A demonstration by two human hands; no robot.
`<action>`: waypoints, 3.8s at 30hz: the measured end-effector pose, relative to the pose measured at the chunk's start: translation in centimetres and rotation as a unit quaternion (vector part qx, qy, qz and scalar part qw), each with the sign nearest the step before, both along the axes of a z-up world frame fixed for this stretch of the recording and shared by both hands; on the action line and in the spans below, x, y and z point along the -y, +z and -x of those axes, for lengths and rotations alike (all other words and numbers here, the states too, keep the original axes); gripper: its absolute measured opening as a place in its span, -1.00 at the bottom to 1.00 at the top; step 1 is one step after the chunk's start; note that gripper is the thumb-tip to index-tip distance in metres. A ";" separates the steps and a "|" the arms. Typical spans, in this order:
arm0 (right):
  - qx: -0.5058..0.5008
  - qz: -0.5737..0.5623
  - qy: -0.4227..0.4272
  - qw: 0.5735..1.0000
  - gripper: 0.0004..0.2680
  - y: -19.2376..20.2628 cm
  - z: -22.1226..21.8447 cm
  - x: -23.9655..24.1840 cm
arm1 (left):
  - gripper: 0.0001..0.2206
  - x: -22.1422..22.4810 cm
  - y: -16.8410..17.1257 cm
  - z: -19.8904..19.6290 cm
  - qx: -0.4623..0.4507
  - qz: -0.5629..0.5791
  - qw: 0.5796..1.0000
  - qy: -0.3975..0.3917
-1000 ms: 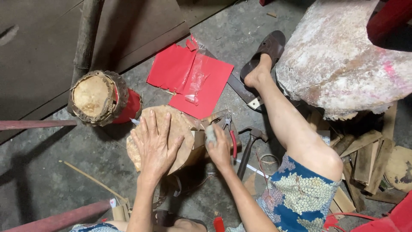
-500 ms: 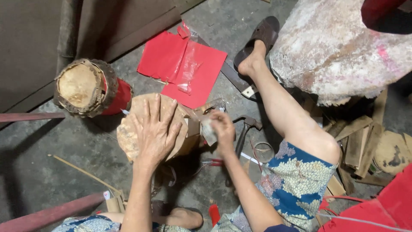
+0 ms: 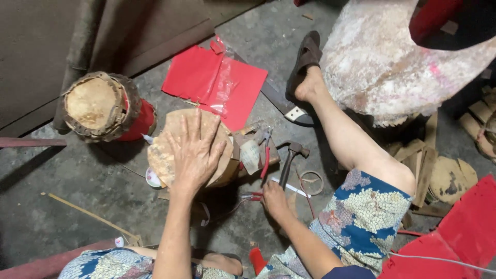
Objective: Refining and sanding the body of a traditional drum using hand tools and sandpaper
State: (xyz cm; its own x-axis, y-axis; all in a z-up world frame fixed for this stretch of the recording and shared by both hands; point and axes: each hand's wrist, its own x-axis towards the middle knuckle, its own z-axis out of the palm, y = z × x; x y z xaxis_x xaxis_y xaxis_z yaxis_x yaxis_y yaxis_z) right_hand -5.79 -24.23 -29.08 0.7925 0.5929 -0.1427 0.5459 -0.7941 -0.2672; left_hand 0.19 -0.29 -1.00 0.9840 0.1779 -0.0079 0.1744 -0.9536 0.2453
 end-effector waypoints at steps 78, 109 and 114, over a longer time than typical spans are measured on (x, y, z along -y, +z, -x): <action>-0.369 -0.559 -0.247 0.701 -0.77 8.6 -10.7 -7.5 | -0.78 0.9 -2.6 -15.7 -0.267 0.048 0.962 0.032; -0.362 -0.569 -0.183 0.715 -0.79 10.0 -12.9 -9.2 | -0.78 0.1 -0.7 -15.0 -0.280 0.067 0.957 0.028; -0.429 -0.624 -0.228 0.612 -0.81 12.7 -13.9 -8.1 | -0.84 0.5 0.4 -14.4 -0.262 0.082 0.961 0.013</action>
State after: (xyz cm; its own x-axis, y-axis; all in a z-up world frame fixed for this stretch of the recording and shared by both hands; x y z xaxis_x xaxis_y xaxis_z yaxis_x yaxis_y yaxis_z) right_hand 8.14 -16.11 -16.42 0.8664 0.4101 -0.2848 -0.4239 0.3026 -0.8537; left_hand 14.61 -0.82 -0.62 0.8322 0.1563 -0.5320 0.3382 -0.9033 0.2638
